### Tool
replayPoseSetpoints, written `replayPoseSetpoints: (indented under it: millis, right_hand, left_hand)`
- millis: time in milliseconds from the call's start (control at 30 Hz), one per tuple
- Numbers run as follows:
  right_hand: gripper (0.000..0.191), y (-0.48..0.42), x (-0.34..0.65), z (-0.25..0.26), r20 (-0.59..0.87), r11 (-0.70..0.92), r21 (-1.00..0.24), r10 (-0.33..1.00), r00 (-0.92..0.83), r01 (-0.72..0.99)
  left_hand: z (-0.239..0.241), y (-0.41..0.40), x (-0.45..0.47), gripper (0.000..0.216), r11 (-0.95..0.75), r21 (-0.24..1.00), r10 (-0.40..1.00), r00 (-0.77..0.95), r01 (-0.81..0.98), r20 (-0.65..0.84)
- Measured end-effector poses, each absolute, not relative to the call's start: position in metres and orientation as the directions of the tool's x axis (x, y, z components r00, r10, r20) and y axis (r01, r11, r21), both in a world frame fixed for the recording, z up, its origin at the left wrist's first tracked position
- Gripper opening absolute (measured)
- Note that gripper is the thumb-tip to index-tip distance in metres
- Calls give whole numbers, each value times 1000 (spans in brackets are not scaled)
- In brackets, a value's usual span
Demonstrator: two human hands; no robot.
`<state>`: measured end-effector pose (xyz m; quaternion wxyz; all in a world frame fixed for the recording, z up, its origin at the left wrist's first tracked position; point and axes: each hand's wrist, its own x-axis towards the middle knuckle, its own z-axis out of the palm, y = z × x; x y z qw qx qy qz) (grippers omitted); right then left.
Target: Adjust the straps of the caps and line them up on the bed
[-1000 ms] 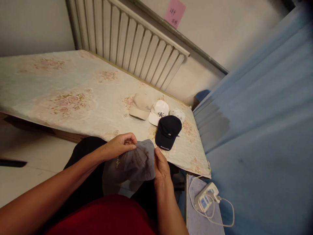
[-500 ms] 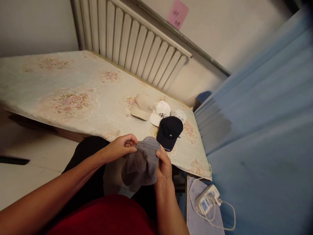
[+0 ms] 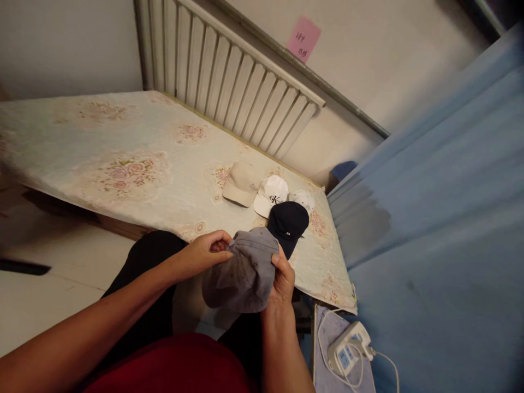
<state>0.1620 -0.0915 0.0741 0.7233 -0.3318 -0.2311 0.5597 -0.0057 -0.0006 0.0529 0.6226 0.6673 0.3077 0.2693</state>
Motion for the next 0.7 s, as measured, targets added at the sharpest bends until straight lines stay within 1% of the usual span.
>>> replayPoseSetpoints:
  millis: [133, 233, 300, 400, 467, 533, 600, 633, 700]
  right_hand:
    - [47, -80, 161, 82, 10, 168, -753, 970, 245, -636]
    - [45, -65, 164, 86, 51, 202, -740, 968, 246, -641]
    - [43, -54, 167, 89, 74, 240, -730, 959, 275, -640]
    - [44, -40, 172, 95, 109, 299, -731, 939, 327, -613]
    - [44, -33, 174, 96, 143, 333, -730, 928, 343, -597]
    - [43, -26, 175, 89, 177, 354, -724, 925, 336, -592]
    - [39, -21, 175, 73, 179, 347, -727, 929, 325, -593]
    - [37, -18, 175, 62, 161, 335, -732, 931, 327, -594]
    - [31, -15, 175, 36, 75, 282, -751, 935, 347, -597]
  left_hand:
    - [57, 10, -1, 16, -112, 990, 789, 614, 85, 36]
    - [66, 28, 3, 13, -159, 984, 818, 569, 86, 83]
    - [78, 43, 7, 9, -267, 956, 837, 521, 124, 166]
    - [101, 66, 12, 5, -521, 832, 790, 478, 191, 384]
    - [111, 80, 16, 5, -678, 701, 707, 459, 222, 538]
    - [109, 93, 19, 8, -785, 560, 615, 447, 266, 649]
    - [93, 102, 21, 11, -825, 464, 565, 457, 323, 686]
    - [81, 105, 22, 12, -822, 448, 569, 471, 352, 674]
    - [54, 109, 24, 12, -783, 458, 621, 502, 420, 602]
